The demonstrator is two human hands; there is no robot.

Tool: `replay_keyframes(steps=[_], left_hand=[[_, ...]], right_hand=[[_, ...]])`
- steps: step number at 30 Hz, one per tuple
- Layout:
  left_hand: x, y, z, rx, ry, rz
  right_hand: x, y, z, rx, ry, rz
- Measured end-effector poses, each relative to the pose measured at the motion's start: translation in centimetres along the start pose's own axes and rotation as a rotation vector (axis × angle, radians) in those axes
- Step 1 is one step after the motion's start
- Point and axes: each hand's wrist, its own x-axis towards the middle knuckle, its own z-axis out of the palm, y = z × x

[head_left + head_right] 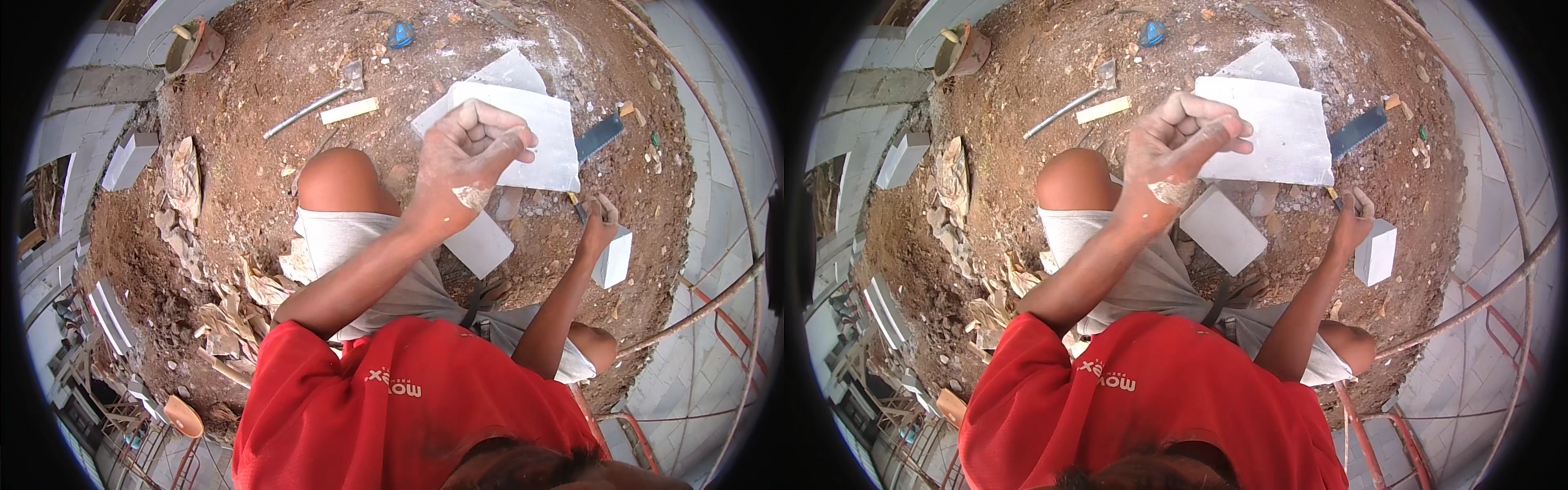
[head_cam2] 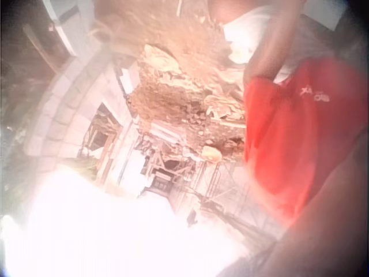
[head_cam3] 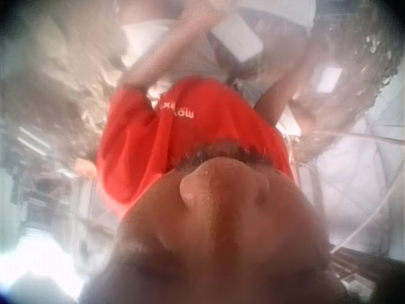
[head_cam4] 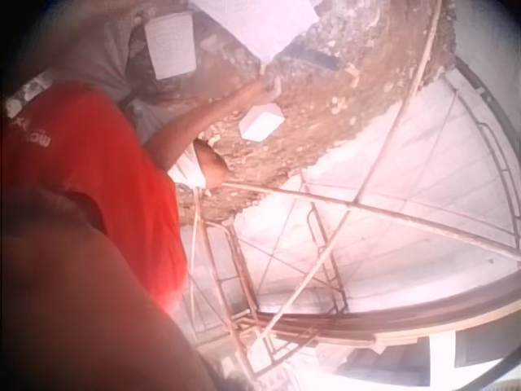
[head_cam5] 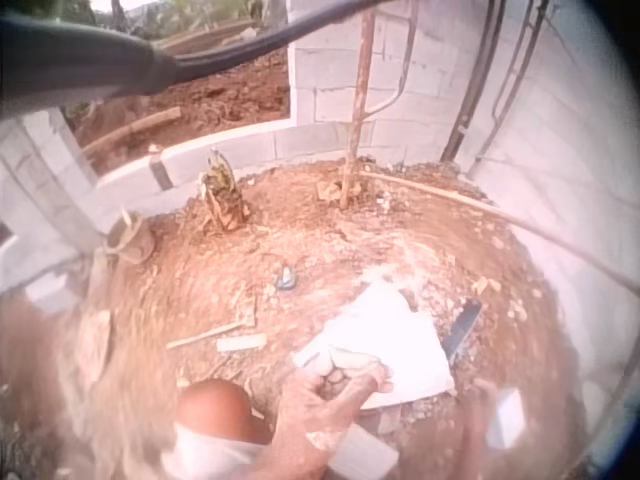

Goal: The person measures and cuts a white block with a hand saw, then applies mortar to the block and places it onto a partially built wall. The person uses a hammer to adjust the block's position and applies additional mortar to the wall surface.

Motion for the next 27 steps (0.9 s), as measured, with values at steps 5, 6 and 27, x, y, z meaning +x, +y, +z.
replay_keyframes(steps=[5, 6, 27], left_hand=[[10.2, 9.7, -6.8, 0.270, 0.061, 0.286], [14.5, 8.0, -9.3, 0.294, 0.014, 0.311], [30.9, -12.1, -21.6, 1.080, 0.126, -0.135]], right_hand=[[-4.5, -5.9, 7.5, -0.573, -0.071, -0.260], [-4.1, -6.0, 9.4, -0.691, -0.040, -0.260], [-1.8, -6.7, 13.9, -0.651, 0.043, -0.136]])
